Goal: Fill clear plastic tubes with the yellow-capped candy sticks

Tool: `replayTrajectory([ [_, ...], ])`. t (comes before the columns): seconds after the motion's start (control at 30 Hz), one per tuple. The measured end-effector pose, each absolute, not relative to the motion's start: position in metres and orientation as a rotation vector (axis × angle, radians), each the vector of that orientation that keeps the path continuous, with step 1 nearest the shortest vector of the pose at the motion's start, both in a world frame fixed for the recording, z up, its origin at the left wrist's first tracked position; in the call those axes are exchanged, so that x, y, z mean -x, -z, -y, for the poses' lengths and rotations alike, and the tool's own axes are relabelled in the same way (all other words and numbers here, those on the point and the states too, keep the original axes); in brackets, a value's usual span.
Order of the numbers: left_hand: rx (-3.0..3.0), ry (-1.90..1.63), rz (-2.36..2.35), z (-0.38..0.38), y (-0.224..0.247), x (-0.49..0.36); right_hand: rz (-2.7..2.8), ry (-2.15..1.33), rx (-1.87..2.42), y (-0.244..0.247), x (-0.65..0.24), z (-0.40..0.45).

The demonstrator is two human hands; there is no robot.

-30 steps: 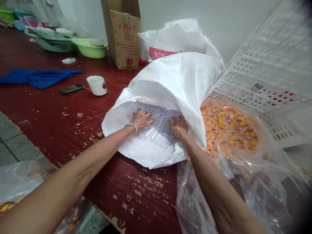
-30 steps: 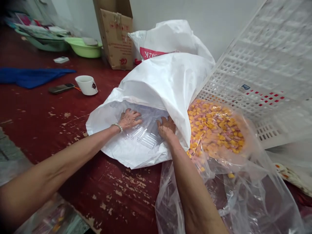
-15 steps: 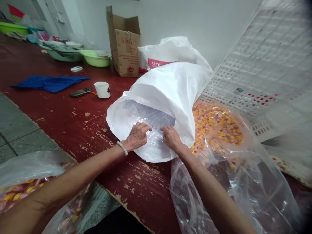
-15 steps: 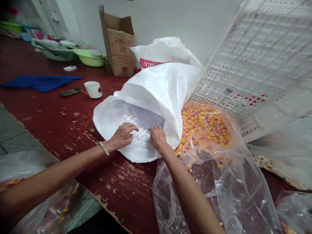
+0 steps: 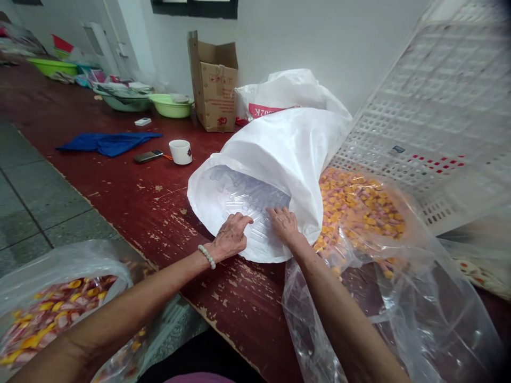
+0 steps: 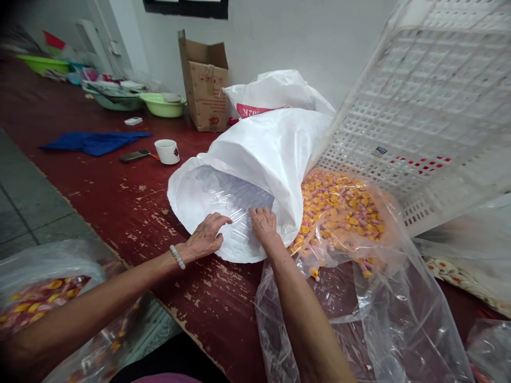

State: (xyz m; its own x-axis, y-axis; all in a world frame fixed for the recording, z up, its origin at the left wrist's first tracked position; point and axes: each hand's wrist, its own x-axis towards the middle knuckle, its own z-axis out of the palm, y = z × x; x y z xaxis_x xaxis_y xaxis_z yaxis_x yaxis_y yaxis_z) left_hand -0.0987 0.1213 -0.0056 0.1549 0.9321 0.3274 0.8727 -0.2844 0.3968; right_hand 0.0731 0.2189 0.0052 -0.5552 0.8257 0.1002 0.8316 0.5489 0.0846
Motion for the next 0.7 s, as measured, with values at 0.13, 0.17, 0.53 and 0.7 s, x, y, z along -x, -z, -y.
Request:
replayTrajectory([
  [0.13,-2.153,-0.848,-1.896,-0.116,0.011,0.108,2.576,0.154,1.509,-0.007,-0.075,-0.218],
  [0.17,-2.136,-0.852,-1.92,-0.118,0.012,0.11,2.513,0.116,1.522,-0.008,-0.075,-0.218],
  [0.53,-2.074,-0.794,-2.059,-0.178,0.001,0.109,2.143,-0.376,1.37,0.005,-0.084,-0.189],
  [0.7,-2.075,-0.671,-2.079,-0.184,0.0,0.107,2.296,-0.188,1.309,0.021,-0.089,-0.178],
])
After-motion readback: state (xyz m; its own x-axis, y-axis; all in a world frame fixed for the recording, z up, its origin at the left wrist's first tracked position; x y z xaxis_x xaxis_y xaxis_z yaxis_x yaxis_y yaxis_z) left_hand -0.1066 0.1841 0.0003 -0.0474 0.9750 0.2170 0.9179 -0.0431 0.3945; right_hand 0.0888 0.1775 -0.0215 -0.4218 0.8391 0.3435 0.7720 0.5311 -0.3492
